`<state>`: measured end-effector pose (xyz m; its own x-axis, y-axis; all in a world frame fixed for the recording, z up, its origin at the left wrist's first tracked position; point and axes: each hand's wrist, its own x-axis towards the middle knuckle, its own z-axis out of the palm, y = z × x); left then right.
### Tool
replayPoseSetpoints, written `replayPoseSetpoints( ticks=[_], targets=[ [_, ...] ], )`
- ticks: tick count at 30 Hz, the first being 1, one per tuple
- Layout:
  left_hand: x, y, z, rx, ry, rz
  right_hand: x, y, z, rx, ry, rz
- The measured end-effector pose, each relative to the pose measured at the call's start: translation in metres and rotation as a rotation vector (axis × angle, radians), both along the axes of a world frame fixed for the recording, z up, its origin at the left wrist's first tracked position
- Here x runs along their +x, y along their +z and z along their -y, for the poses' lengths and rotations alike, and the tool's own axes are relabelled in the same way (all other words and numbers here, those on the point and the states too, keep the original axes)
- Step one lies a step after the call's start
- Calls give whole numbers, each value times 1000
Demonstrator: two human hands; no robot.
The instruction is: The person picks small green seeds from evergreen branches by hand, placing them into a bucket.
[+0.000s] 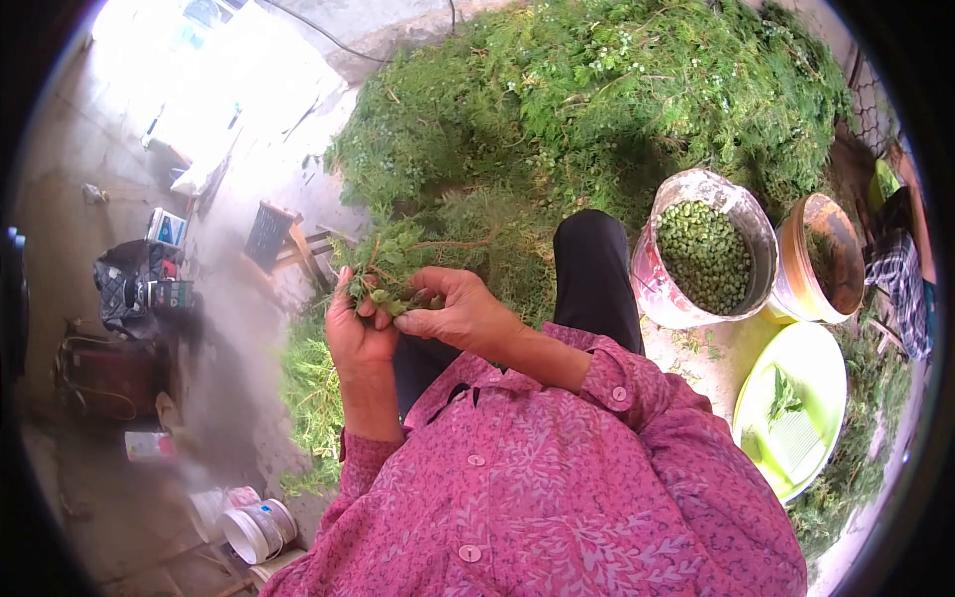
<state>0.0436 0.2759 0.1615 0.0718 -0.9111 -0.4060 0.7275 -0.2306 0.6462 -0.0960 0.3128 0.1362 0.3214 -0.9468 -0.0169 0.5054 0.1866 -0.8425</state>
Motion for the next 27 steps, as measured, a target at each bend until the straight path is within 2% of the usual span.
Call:
replayPoseSetpoints(
  ticks=[2,5,7,8,11,13,16,20,22,25,27],
  targets=[
    [9,-11,0,-112,-112,-35,1,-4,1,-46,-22,-4],
    [10,-12,0,-107,-103,0,4,-13,3,-40,22,-44],
    [13,-15,1,-113,-122,-11,10,-17,4,-206,-82,-76],
    [14,-16,1,-121,-141,-22,8,-17,3,-205,-83,-75],
    [10,-8,0,-52,-94,-17,1,-7,2,-114,-39,-135],
    [3,-3,-5,-83,-90,37,-4,-8,3,89,138,-138],
    [-1,-4,-8,-119,-92,82,-8,-20,6,197,248,-126],
    [7,0,-3,-189,-70,60,-8,-41,-1,312,257,-268],
    [9,1,1,-207,-49,84,-10,-40,-7,405,251,53],
    [10,-3,-1,-206,-31,101,-20,-38,0,291,159,177],
    [9,-6,0,-191,-36,87,-24,-30,2,277,114,159]
  ],
)
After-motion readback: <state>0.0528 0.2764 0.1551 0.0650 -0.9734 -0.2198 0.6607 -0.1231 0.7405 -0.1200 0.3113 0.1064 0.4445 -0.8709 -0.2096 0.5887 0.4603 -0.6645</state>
